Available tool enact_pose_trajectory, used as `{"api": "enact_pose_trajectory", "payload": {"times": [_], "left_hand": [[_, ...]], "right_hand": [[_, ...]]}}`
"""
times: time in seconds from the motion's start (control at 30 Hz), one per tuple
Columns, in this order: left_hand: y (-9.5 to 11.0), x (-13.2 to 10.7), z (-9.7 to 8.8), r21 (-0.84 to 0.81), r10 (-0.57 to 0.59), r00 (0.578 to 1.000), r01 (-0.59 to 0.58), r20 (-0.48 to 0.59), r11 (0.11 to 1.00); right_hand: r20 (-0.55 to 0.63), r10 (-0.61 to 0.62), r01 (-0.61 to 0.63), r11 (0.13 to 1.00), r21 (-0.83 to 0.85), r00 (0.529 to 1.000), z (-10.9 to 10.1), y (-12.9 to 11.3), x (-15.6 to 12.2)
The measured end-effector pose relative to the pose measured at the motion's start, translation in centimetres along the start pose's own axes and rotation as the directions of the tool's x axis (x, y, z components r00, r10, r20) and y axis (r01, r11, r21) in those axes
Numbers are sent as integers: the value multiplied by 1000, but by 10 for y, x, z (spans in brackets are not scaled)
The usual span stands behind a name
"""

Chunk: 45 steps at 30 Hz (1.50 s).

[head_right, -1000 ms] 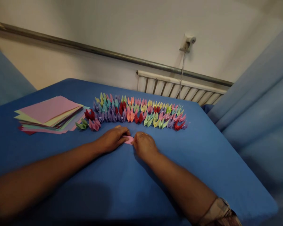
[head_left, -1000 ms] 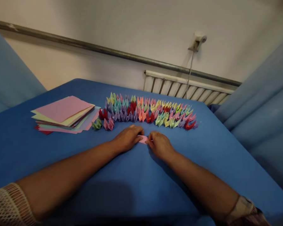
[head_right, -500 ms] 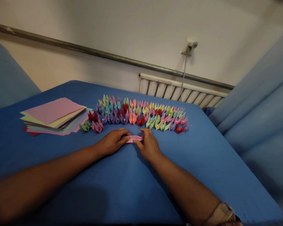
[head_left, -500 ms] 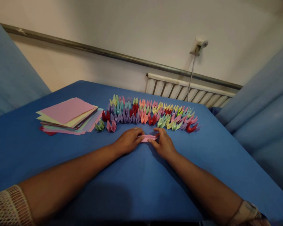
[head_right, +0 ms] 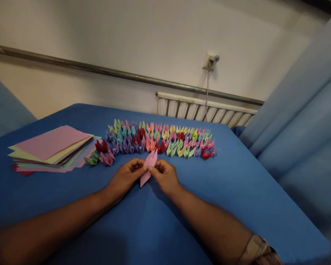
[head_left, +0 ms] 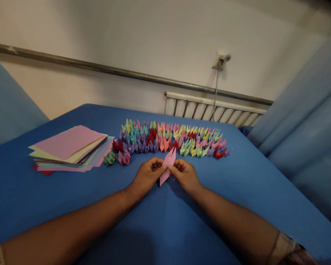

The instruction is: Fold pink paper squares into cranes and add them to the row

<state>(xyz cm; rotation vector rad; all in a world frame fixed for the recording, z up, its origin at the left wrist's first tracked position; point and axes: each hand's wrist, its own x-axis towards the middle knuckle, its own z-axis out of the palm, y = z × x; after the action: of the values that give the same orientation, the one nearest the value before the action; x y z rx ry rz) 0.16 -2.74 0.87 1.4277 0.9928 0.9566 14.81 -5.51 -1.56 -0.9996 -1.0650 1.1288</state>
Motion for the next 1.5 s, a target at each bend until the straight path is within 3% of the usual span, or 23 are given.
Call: {"api": "enact_pose_trajectory", "payload": {"times": [0.17,0.27,0.37,0.57,0.8,0.93,1.1,1.3,1.5], "left_hand": [[5,-1,0,-100,-66,996,72,57,992],[7,-3,0,-108,-68,995,76,71,991],[8,-3,-1,-108,-71,994,81,88,991],[11,-5,-3,-88,-72,988,85,136,993],[12,-5,-6,10,-67,990,67,127,998],[13,-6,-5,50,-55,989,48,140,998],[12,-8,-3,-58,-78,990,86,116,995],[9,-7,-4,-75,-92,985,103,147,992],[10,-4,-4,-87,-66,993,75,101,993]], "right_hand": [[-58,-81,84,996,40,995,-2,0,-3],[-89,-152,144,986,-89,984,-4,-4,-6],[-38,-179,167,963,-213,983,-5,-8,-9],[23,-137,139,968,-210,990,-7,-8,-8],[-34,-23,24,1000,18,999,-5,-6,-5],[14,0,1,998,-59,1000,-7,-8,-5],[-1,-30,30,989,-142,1000,-9,-11,-7],[1,-58,57,981,-184,998,-10,-13,-10],[10,-48,49,983,-178,999,-8,-7,-10]]}}
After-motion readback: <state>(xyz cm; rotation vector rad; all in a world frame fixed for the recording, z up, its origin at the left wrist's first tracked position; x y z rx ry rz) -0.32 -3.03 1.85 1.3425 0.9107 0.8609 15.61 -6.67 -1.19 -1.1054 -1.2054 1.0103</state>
